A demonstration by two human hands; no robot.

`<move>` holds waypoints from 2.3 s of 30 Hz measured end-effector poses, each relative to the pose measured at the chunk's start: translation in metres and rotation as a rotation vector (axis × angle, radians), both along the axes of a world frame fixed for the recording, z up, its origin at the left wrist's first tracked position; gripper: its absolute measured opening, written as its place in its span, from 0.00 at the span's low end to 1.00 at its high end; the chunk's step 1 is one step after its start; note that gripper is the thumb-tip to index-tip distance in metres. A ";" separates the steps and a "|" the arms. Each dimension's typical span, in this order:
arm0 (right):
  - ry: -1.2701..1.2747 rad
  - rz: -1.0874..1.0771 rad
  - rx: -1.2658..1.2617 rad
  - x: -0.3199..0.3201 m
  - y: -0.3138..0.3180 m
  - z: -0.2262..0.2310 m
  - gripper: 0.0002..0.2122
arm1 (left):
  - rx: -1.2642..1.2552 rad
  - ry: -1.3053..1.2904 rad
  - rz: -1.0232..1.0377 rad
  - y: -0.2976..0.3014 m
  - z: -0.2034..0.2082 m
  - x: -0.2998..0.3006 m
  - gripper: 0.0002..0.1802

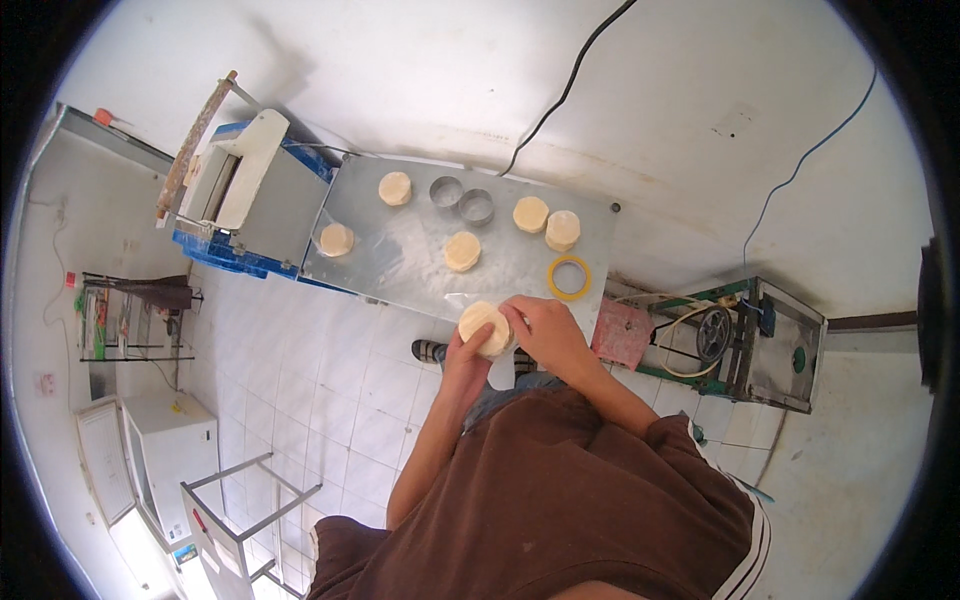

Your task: The person wraps individual round dough pieces in clear plastic film on a metal table. They pick up each dough piece, place it on a sheet of plastic, fold the film around it, and set the wrapped item aside. A second person is visible in the background working at another table.

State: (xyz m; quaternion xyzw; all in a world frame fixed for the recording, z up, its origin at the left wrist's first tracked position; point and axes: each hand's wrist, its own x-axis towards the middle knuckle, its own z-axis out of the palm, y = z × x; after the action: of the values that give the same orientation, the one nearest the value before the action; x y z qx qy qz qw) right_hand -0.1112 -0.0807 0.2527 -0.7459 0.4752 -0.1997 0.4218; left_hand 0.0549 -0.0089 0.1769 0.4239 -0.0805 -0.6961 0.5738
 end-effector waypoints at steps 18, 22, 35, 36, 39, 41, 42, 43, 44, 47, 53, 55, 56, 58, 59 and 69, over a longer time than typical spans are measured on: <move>0.089 -0.143 -0.033 -0.015 -0.014 -0.114 0.08 | 0.137 0.051 0.136 -0.023 -0.095 -0.011 0.29; 0.124 -0.075 -0.118 -0.009 -0.019 -0.116 0.07 | 0.072 0.133 0.109 -0.027 -0.122 -0.011 0.30; 0.231 0.021 -0.317 0.002 -0.035 -0.135 0.06 | 0.395 -0.187 0.070 -0.028 -0.152 -0.011 0.34; 0.238 0.036 -0.330 0.002 -0.038 -0.137 0.06 | 0.455 -0.249 0.059 -0.028 -0.151 -0.013 0.36; 0.327 0.068 -0.288 0.005 -0.042 -0.140 0.06 | 0.482 -0.334 0.083 -0.025 -0.139 -0.018 0.40; 0.357 0.062 -0.264 0.005 -0.045 -0.138 0.07 | 0.496 -0.626 0.083 -0.029 -0.128 -0.020 0.43; 0.385 0.060 -0.242 0.005 -0.046 -0.137 0.07 | 0.508 -0.790 0.095 -0.032 -0.122 -0.021 0.45; 0.374 0.059 -0.226 0.005 -0.046 -0.135 0.07 | 0.375 -0.974 0.011 -0.034 -0.117 -0.019 0.45; 0.369 0.056 -0.206 0.003 -0.047 -0.133 0.08 | 0.221 -1.162 -0.065 -0.036 -0.113 -0.017 0.45; 0.316 0.005 -0.162 0.001 -0.045 -0.131 0.11 | -0.011 -1.383 -0.219 -0.045 -0.108 -0.018 0.45; 0.428 -0.070 -0.032 -0.002 -0.039 -0.144 0.18 | -0.086 -1.563 -0.233 -0.059 -0.108 -0.031 0.37; 0.451 -0.078 -0.043 -0.003 -0.036 -0.150 0.17 | -0.070 -1.597 -0.217 -0.062 -0.105 -0.033 0.35; 0.452 -0.086 -0.073 -0.004 -0.035 -0.153 0.15 | -0.056 -1.612 -0.222 -0.064 -0.103 -0.032 0.35; 0.454 -0.099 -0.100 -0.006 -0.033 -0.157 0.13 | -0.026 -1.625 -0.254 -0.064 -0.097 -0.030 0.33; 0.456 -0.104 -0.098 -0.007 -0.033 -0.158 0.12 | -0.012 -1.621 -0.280 -0.064 -0.094 -0.029 0.32; 0.450 -0.114 -0.134 -0.007 -0.036 -0.147 0.11 | 0.028 -1.510 -0.228 -0.069 -0.094 -0.018 0.24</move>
State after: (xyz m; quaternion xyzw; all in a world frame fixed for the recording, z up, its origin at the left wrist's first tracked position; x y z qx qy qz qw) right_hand -0.1183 -0.1164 0.1062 -0.7699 0.5842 -0.0830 0.2429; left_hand 0.0367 -0.0779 0.0830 0.7810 -0.4855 -0.2732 0.2822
